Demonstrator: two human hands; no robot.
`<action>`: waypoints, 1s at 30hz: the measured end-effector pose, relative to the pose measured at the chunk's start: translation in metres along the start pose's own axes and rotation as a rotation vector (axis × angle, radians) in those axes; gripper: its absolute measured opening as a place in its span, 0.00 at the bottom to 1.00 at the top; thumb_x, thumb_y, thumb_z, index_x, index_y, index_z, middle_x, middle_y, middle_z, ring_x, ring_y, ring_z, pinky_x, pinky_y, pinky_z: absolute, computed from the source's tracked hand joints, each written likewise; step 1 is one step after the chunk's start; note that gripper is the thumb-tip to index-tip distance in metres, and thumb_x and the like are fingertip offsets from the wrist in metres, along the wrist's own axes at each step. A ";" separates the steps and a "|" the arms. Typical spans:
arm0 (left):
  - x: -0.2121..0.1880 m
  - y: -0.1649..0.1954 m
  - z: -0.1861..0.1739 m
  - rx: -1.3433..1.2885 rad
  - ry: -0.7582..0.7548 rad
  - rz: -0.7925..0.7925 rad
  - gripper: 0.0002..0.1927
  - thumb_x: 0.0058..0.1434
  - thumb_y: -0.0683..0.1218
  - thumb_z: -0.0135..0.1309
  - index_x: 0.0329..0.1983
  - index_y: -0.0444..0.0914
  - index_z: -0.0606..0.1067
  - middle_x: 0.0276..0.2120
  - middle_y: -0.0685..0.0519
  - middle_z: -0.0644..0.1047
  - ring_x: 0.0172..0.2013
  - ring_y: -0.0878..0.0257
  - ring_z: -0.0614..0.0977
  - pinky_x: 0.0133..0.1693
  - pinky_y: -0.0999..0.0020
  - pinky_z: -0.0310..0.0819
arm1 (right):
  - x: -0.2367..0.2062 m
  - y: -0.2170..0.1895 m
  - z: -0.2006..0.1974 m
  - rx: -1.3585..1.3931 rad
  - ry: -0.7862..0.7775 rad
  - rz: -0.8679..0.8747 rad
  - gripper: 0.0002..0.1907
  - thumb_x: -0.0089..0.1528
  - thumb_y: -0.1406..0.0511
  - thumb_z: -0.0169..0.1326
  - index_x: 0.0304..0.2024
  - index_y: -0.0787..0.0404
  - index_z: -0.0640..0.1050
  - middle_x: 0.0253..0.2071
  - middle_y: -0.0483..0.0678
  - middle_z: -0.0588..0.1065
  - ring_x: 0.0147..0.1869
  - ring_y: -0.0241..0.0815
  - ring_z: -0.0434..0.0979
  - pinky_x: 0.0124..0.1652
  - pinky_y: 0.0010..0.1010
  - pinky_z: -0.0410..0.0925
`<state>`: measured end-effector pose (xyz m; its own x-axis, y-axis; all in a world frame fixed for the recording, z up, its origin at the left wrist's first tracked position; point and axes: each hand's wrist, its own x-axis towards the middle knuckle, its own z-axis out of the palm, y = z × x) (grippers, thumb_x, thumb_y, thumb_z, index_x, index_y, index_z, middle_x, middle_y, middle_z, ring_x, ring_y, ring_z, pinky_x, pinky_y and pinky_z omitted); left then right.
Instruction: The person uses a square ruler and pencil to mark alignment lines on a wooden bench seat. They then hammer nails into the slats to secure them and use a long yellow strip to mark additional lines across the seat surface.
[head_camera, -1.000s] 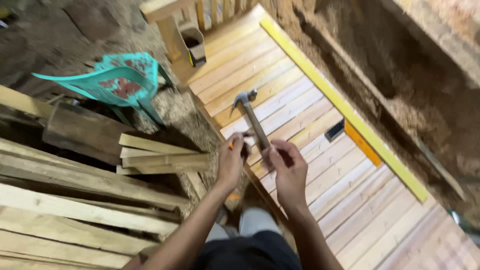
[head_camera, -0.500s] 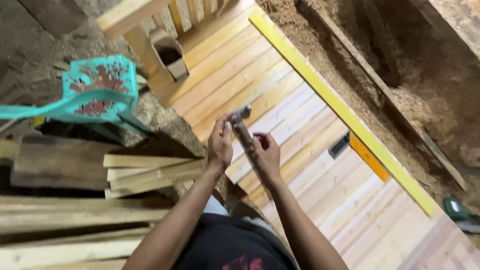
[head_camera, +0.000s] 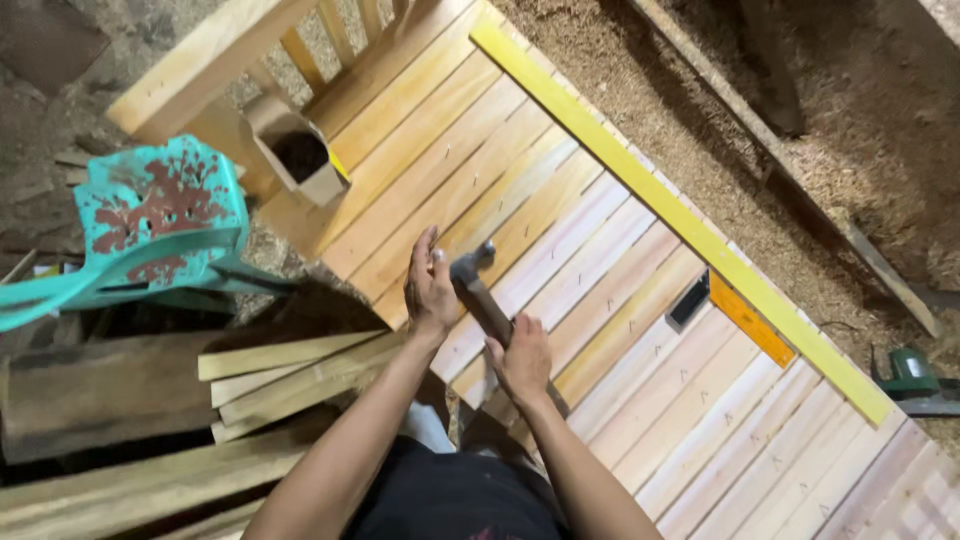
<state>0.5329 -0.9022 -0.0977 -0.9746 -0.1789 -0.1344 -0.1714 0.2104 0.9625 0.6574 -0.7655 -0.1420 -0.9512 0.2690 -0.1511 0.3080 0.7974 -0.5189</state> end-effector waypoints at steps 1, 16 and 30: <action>0.008 -0.003 -0.001 -0.005 -0.007 -0.007 0.24 0.72 0.47 0.39 0.70 0.38 0.65 0.66 0.45 0.72 0.63 0.54 0.75 0.60 0.64 0.67 | 0.002 0.000 0.001 -0.020 -0.018 0.001 0.26 0.55 0.57 0.65 0.48 0.63 0.72 0.46 0.60 0.72 0.50 0.62 0.72 0.49 0.49 0.68; 0.126 -0.060 -0.022 0.290 0.141 0.146 0.25 0.70 0.44 0.42 0.70 0.38 0.66 0.70 0.44 0.67 0.70 0.47 0.66 0.69 0.55 0.58 | 0.107 -0.106 -0.040 0.613 -0.074 0.143 0.17 0.61 0.59 0.64 0.40 0.63 0.73 0.24 0.44 0.72 0.27 0.39 0.70 0.28 0.33 0.67; 0.197 -0.087 -0.030 0.794 -0.005 0.210 0.35 0.68 0.48 0.43 0.76 0.33 0.52 0.76 0.43 0.53 0.76 0.45 0.50 0.72 0.47 0.38 | 0.230 -0.196 0.008 0.523 -0.057 -0.058 0.10 0.65 0.63 0.55 0.43 0.61 0.71 0.24 0.50 0.73 0.24 0.40 0.72 0.28 0.34 0.67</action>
<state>0.3600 -0.9848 -0.2012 -0.9980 -0.0565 0.0269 -0.0346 0.8567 0.5147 0.3782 -0.8640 -0.0819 -0.9704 0.1911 -0.1478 0.2181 0.4302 -0.8760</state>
